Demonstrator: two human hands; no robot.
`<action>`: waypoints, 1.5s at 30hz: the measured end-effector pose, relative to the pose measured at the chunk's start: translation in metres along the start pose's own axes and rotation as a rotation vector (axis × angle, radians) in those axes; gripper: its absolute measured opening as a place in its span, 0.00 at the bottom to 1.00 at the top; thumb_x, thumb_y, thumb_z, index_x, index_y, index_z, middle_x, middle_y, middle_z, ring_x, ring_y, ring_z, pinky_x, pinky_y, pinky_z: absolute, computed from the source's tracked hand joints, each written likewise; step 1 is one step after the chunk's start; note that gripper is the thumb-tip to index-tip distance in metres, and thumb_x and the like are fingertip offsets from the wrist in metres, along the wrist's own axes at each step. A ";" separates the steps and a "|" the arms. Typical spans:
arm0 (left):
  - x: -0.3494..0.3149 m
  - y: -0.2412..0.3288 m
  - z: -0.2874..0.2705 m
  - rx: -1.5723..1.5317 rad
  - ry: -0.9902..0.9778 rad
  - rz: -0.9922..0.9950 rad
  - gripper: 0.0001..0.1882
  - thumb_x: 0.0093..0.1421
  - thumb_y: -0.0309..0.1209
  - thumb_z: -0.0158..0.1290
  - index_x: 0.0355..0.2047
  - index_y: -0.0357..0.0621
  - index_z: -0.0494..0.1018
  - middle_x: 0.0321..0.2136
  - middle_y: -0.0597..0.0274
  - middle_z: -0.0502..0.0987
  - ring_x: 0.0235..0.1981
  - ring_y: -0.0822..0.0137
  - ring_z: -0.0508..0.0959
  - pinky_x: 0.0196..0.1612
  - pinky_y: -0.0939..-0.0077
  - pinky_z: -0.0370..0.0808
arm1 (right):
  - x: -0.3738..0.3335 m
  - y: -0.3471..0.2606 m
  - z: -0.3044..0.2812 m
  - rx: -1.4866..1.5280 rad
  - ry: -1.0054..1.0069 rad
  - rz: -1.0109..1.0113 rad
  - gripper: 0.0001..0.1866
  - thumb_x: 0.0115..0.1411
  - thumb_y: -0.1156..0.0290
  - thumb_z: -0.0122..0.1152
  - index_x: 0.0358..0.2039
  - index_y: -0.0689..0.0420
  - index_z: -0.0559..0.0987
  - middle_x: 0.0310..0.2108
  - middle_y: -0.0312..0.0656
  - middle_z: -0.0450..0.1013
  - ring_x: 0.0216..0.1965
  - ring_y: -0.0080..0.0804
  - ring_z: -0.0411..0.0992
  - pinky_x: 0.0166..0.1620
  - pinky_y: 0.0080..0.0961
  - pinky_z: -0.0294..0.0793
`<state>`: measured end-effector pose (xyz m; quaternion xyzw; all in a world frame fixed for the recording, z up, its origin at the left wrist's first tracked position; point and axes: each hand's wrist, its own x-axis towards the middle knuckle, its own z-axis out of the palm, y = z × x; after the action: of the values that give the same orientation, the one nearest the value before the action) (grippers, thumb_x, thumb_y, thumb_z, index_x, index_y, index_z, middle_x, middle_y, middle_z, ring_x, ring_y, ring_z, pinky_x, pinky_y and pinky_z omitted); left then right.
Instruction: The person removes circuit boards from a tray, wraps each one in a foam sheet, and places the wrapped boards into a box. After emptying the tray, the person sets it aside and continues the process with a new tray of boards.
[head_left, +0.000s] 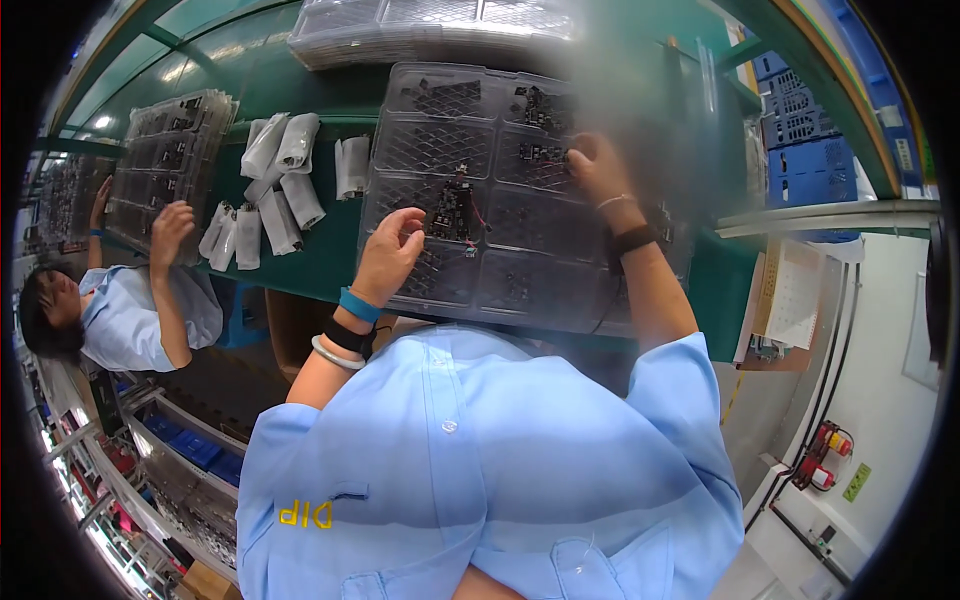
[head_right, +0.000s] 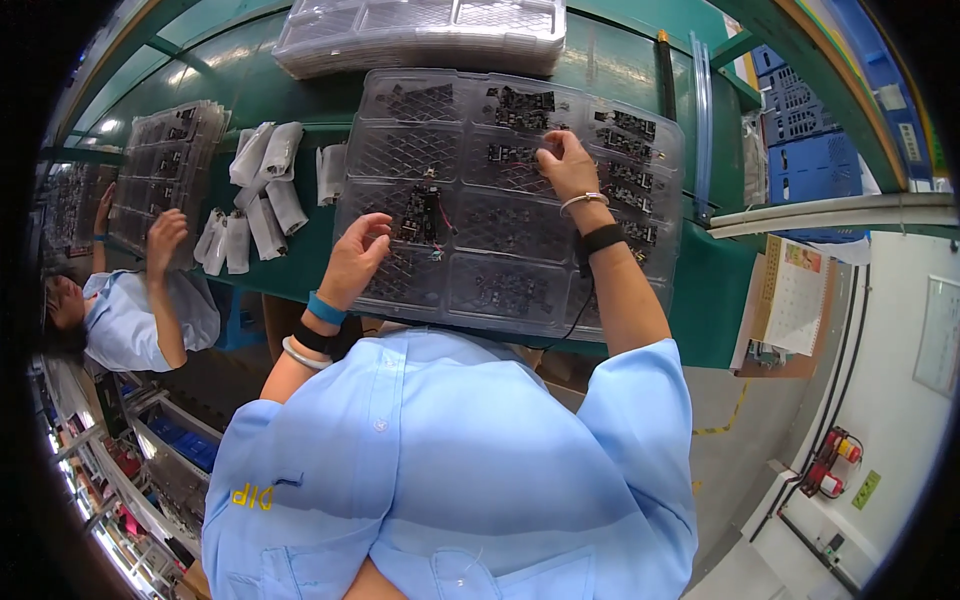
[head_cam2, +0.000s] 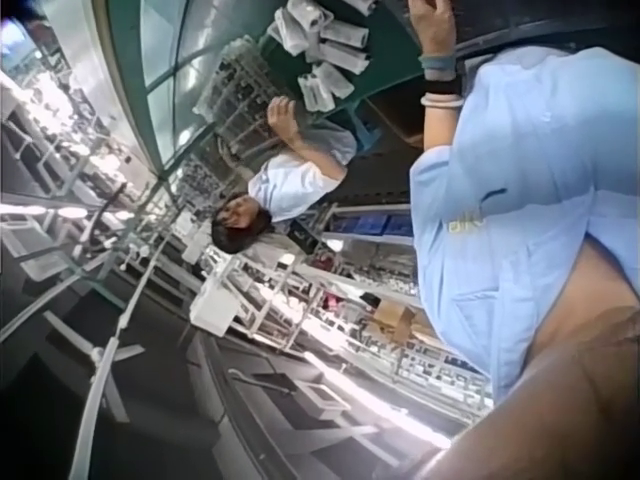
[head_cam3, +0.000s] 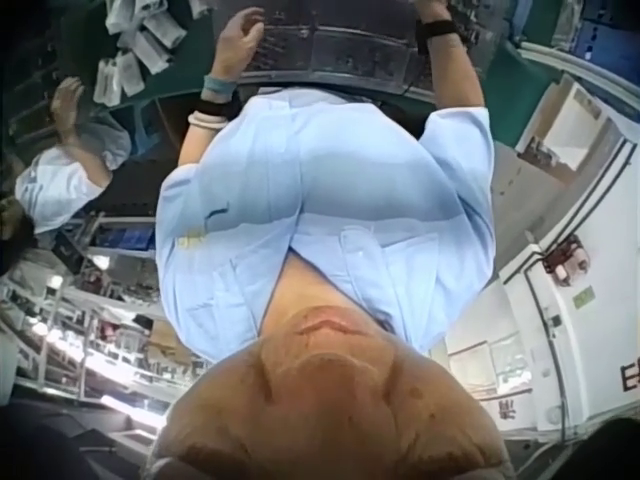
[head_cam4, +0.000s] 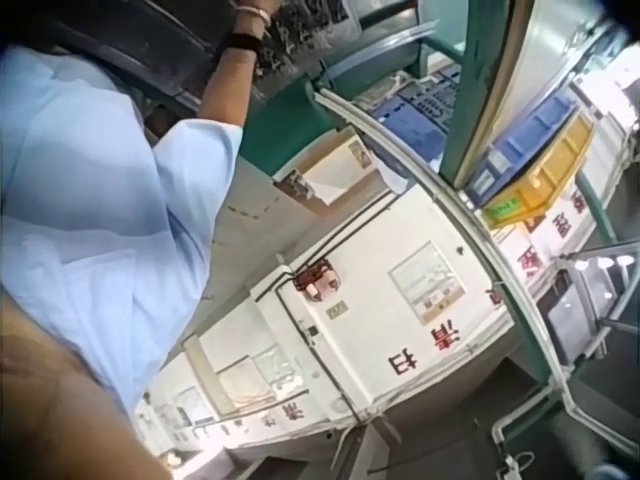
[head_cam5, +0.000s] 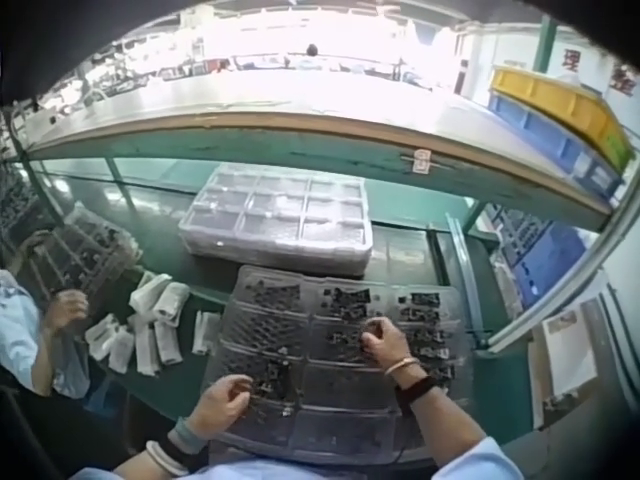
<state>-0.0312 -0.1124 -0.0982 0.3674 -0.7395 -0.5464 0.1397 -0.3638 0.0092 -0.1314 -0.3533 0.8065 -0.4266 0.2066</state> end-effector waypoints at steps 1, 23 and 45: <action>0.002 -0.005 0.001 0.161 0.040 0.127 0.15 0.59 0.29 0.53 0.47 0.42 0.70 0.38 0.60 0.75 0.34 0.71 0.76 0.33 0.80 0.74 | 0.001 0.006 0.001 -0.218 0.091 -0.097 0.14 0.57 0.66 0.59 0.43 0.53 0.74 0.30 0.41 0.75 0.31 0.35 0.76 0.32 0.30 0.75; 0.033 0.008 -0.021 -0.016 0.143 -0.046 0.11 0.60 0.31 0.53 0.39 0.35 0.71 0.28 0.61 0.76 0.29 0.73 0.74 0.34 0.79 0.71 | -0.083 -0.127 0.104 -0.738 -0.328 -0.177 0.19 0.53 0.52 0.61 0.34 0.55 0.77 0.33 0.42 0.74 0.36 0.39 0.75 0.38 0.32 0.74; -0.016 0.005 0.002 -0.444 -0.111 -0.175 0.10 0.61 0.24 0.49 0.44 0.37 0.69 0.30 0.63 0.75 0.31 0.75 0.75 0.35 0.81 0.75 | -0.002 -0.039 -0.006 -0.356 -0.440 -0.053 0.11 0.57 0.67 0.56 0.41 0.48 0.78 0.32 0.41 0.76 0.37 0.35 0.75 0.41 0.31 0.73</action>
<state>-0.0237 -0.0990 -0.0910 0.3598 -0.5733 -0.7249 0.1283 -0.3510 -0.0010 -0.0950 -0.4890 0.7951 -0.1964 0.3002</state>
